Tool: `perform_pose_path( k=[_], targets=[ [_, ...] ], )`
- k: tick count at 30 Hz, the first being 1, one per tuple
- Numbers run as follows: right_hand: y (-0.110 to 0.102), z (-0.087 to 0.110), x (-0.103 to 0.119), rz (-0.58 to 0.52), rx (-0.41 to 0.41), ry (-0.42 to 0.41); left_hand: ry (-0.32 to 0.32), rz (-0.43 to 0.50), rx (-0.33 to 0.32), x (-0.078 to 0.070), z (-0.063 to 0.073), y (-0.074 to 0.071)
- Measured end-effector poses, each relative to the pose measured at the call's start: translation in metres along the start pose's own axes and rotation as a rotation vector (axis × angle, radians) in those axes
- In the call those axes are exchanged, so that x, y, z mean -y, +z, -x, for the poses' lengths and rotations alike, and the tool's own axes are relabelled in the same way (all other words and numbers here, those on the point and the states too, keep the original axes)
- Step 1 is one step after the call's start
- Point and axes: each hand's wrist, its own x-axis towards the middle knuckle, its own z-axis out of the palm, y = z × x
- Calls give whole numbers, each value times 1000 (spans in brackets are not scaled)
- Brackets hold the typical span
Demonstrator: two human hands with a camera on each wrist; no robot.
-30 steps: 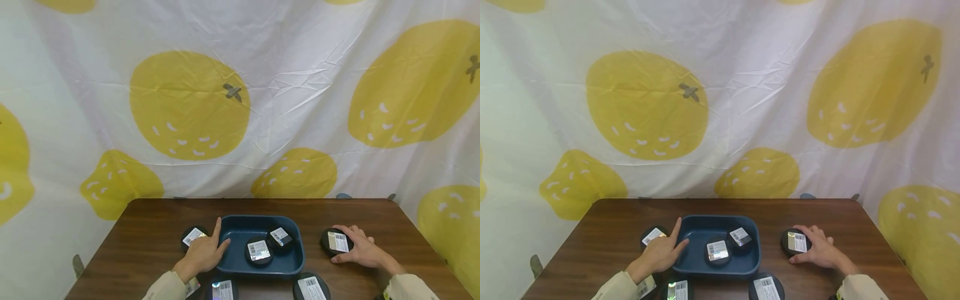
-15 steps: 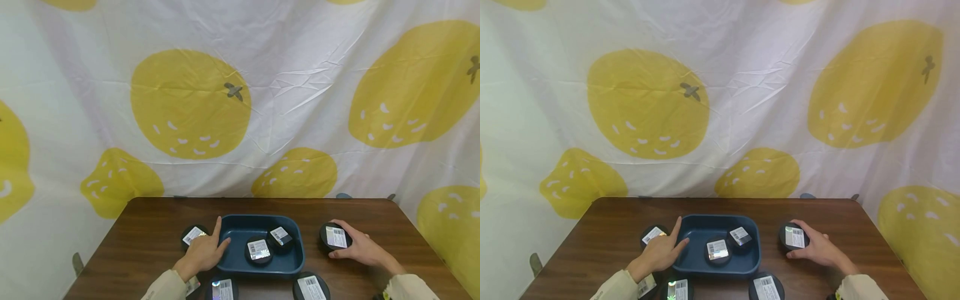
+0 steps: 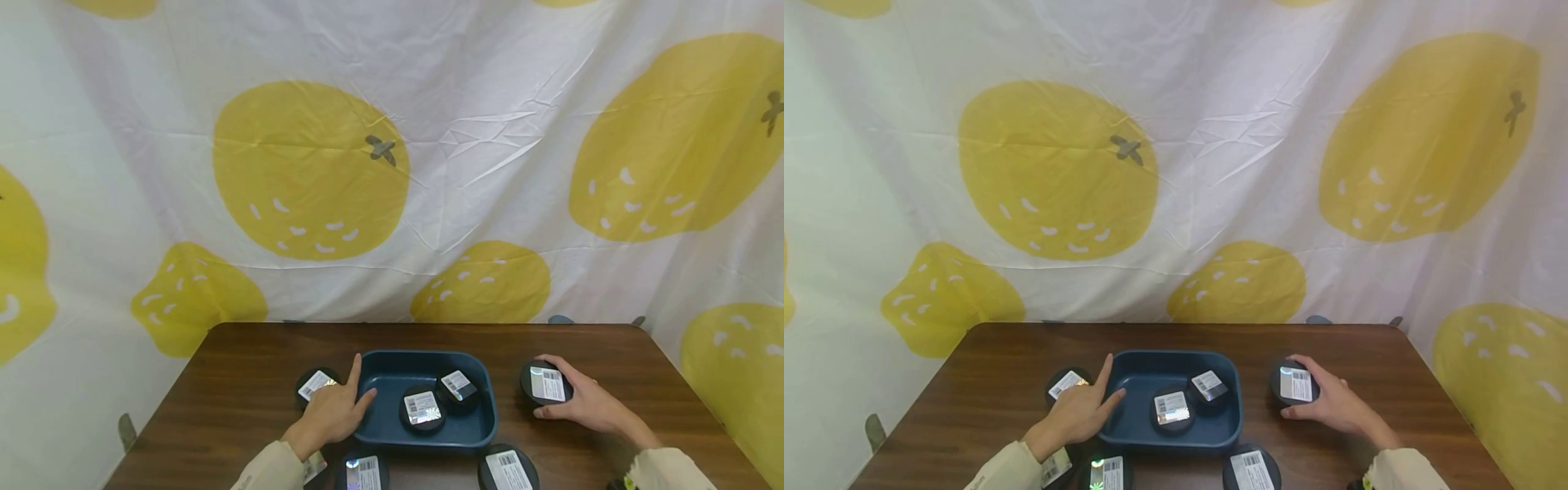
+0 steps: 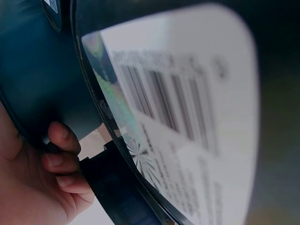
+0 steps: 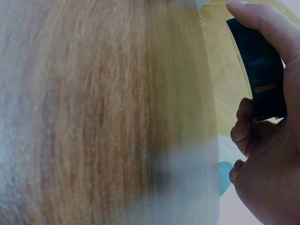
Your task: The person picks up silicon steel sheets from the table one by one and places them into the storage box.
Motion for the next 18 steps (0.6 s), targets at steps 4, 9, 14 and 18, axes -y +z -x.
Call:
perform_pose_path(
  k=[4, 9, 14, 18],
  targets=[
    [2, 0, 2, -1, -31, -28, 0, -1, 0, 0, 0, 0],
    [2, 0, 7, 18, -66, -40, 3, -2, -3, 0, 0, 0],
    [0, 0, 15, 28, -78, -47, 2, 0, -4, 1, 0, 1],
    [1, 0, 22, 14, -79, -54, 1, 5, -1, 1, 0, 1]
  ],
)
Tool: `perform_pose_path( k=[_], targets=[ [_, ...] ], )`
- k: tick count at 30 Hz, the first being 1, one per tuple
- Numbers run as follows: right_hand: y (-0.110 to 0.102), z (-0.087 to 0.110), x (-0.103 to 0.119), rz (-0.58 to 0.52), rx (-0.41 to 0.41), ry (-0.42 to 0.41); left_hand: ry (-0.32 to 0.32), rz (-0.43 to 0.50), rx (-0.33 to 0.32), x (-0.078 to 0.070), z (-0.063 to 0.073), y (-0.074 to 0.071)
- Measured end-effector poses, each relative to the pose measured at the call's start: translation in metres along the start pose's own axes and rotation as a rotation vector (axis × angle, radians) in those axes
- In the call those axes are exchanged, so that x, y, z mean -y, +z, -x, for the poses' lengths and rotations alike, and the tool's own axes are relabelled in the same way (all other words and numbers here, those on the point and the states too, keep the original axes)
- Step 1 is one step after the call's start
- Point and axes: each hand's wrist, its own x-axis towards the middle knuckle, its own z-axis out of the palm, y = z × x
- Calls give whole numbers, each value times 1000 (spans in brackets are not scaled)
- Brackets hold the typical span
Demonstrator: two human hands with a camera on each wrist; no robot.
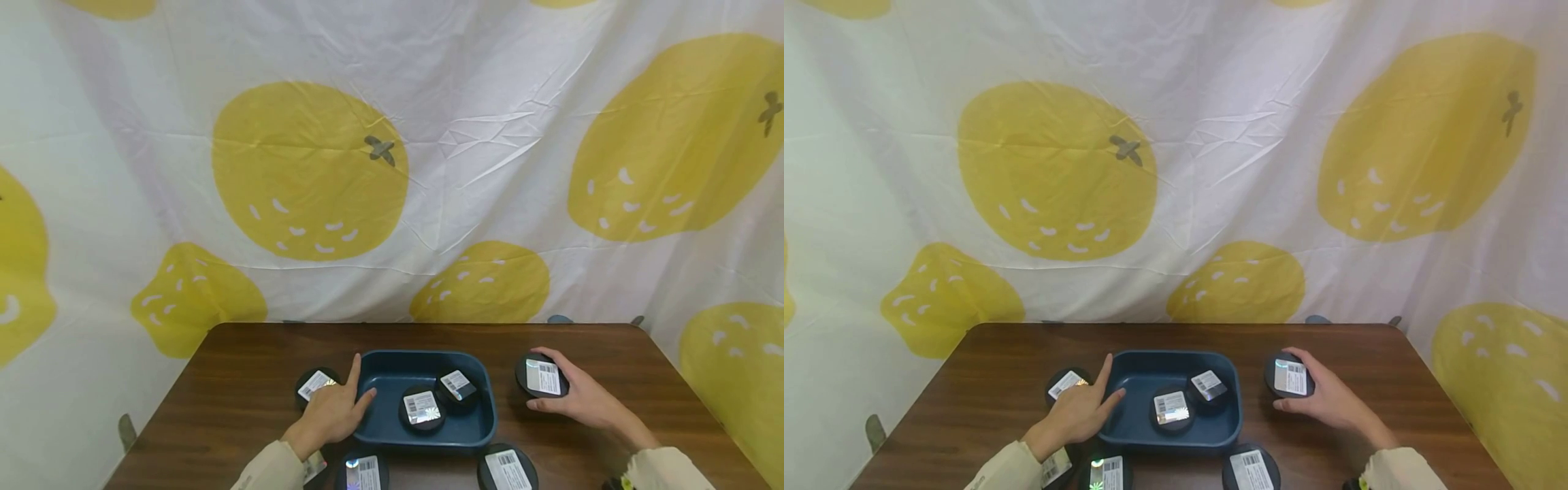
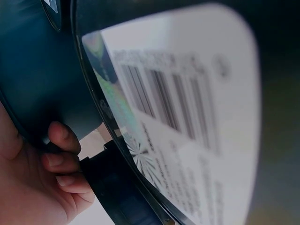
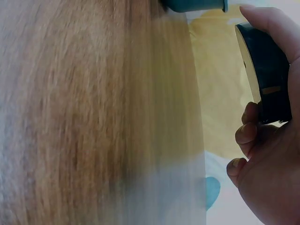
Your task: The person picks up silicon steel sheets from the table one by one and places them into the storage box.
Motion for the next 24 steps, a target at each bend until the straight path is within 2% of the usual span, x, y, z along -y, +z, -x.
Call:
perform_pose_path(
  k=[16, 24],
  targets=[
    [7, -4, 15, -1, -41, -104, 2, -1, -4, 1, 0, 1],
    [7, -6, 21, -22, -27, -117, 6, 2, -4, 0, 0, 0]
  ],
)
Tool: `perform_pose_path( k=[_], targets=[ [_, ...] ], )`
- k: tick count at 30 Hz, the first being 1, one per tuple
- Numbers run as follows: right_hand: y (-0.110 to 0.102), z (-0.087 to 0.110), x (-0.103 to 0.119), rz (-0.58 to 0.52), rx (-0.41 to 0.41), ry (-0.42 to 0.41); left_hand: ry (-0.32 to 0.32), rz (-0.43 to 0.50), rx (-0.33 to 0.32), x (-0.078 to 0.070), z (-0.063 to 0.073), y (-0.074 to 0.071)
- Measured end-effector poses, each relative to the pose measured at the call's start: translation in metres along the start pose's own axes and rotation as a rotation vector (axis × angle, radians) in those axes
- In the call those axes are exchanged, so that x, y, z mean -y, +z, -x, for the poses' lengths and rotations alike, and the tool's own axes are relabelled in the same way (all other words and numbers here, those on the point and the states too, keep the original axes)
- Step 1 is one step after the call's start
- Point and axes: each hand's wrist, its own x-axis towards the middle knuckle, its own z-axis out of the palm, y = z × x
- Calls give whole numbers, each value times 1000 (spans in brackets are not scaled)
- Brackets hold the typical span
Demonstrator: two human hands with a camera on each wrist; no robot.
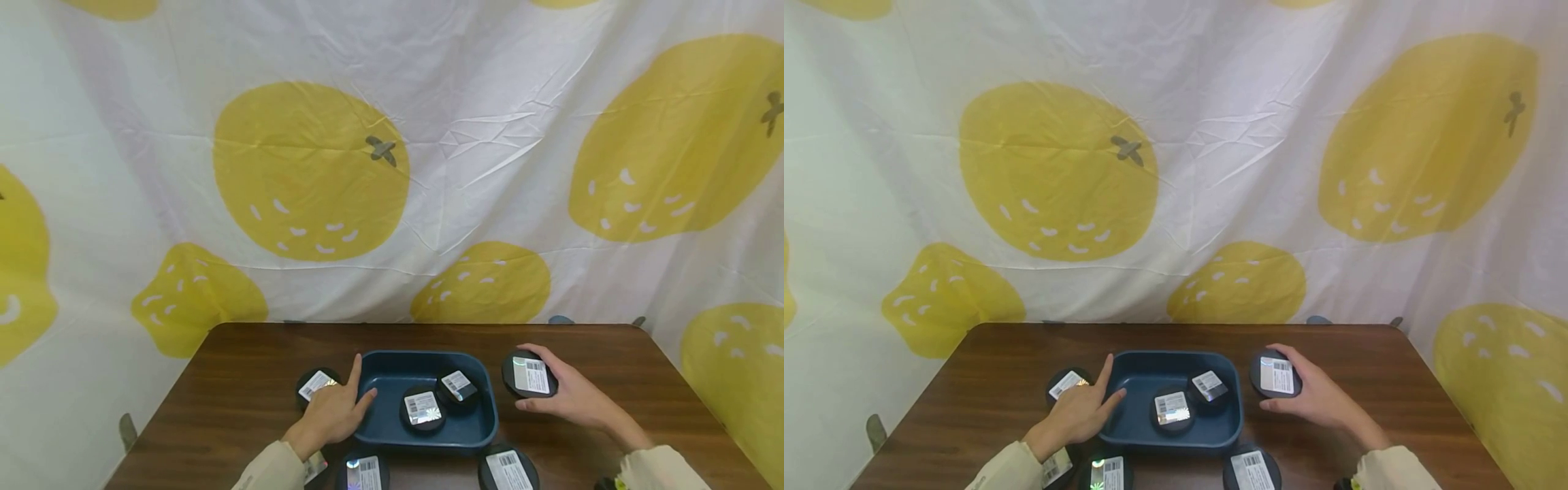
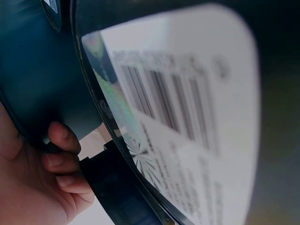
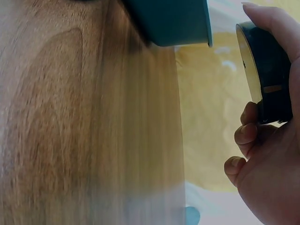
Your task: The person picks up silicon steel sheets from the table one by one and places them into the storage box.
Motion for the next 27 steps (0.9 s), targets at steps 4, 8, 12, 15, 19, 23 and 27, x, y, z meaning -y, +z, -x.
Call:
perform_pose_path(
  k=[4, 8, 12, 15, 19, 23, 27],
  targets=[
    [1, -1, 4, 6, 6, 6, 2, 2, 4, 0, 0, 0],
    [1, -2, 7, 18, 6, 3, 4, 0, 4, 0, 0, 0],
    [1, -4, 10, 19, 10, -3, 3, -1, 2, 1, 0, 0],
    [1, -5, 11, 12, 17, -8, -1, -7, 0, 1, 0, 0],
    [3, -7, 13, -5, 17, -21, 0, -12, -4, 1, -1, 0],
    [4, -7, 15, -10, 12, -40, 2, -10, 2, 0, -1, -1],
    [5, -9, 17, -11, 20, -42, -11, -3, 13, -1, 0, -2]
  ],
)
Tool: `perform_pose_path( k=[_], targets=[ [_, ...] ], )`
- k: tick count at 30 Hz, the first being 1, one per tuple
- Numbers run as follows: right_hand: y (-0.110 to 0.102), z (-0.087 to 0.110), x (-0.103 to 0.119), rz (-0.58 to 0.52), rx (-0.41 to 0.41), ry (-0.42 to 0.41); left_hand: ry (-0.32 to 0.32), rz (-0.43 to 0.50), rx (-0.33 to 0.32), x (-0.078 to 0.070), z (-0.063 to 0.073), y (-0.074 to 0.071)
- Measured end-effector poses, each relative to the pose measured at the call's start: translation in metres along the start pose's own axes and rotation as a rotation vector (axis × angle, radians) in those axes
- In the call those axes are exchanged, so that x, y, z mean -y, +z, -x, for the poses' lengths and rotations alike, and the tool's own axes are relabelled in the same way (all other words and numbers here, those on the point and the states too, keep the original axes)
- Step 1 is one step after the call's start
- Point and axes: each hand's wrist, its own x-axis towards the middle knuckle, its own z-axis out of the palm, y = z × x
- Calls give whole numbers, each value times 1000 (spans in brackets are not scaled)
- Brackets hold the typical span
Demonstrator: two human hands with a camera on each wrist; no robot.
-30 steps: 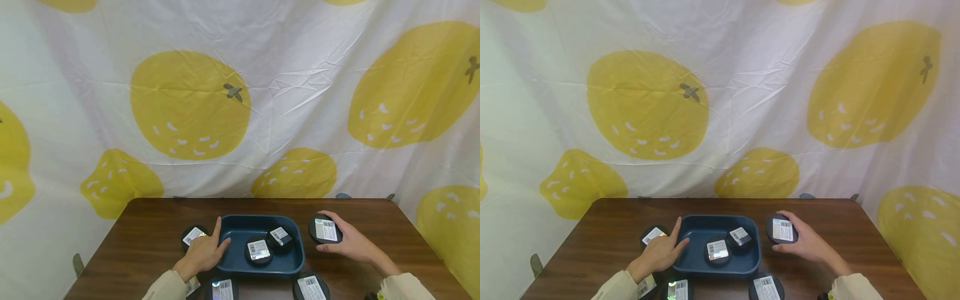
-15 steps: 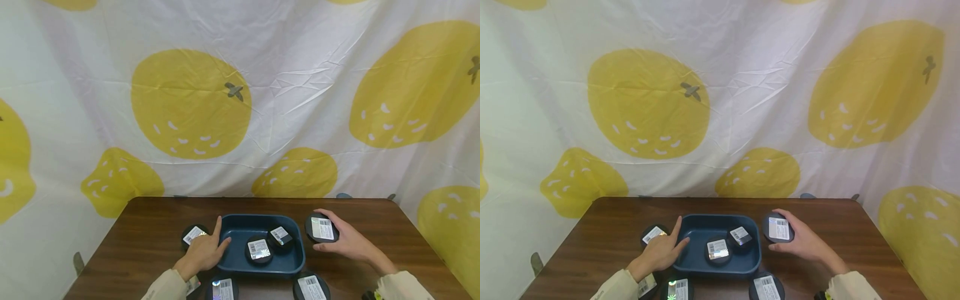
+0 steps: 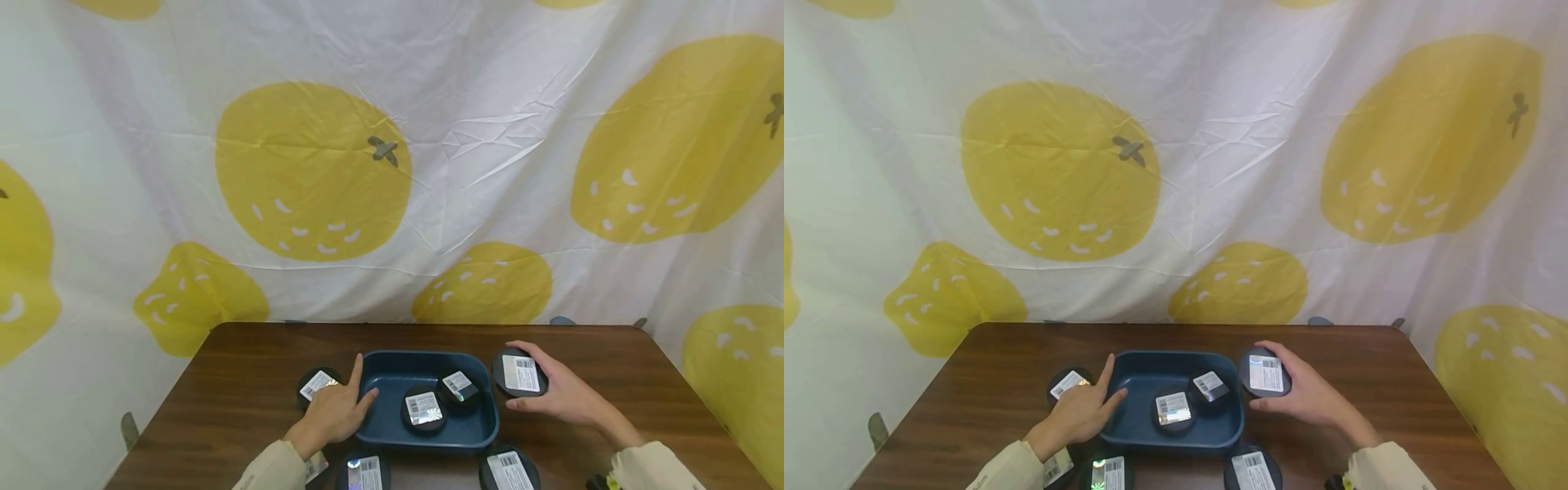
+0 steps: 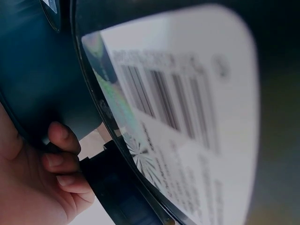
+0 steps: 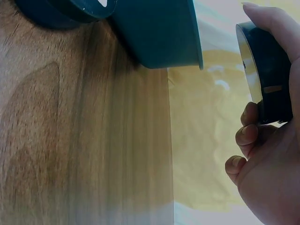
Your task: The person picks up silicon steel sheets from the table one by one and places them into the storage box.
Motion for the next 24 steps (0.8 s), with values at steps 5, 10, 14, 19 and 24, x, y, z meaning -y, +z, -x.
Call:
perform_pose_path(
  k=[5, 10, 14, 19, 24],
  targets=[
    [2, -2, 2, -15, 11, 2, -3, 2, 3, 0, 0, 0],
    [5, -5, 6, -38, 24, 1, 0, 4, -2, 0, 0, 0],
    [7, -6, 10, -58, 33, 5, 4, 2, -6, 1, 0, 2],
    [9, -8, 13, -79, 42, -7, 8, -5, -11, 1, -1, 2],
    [13, -10, 14, -69, 45, -27, 7, -8, -8, 1, -1, 3]
  ],
)
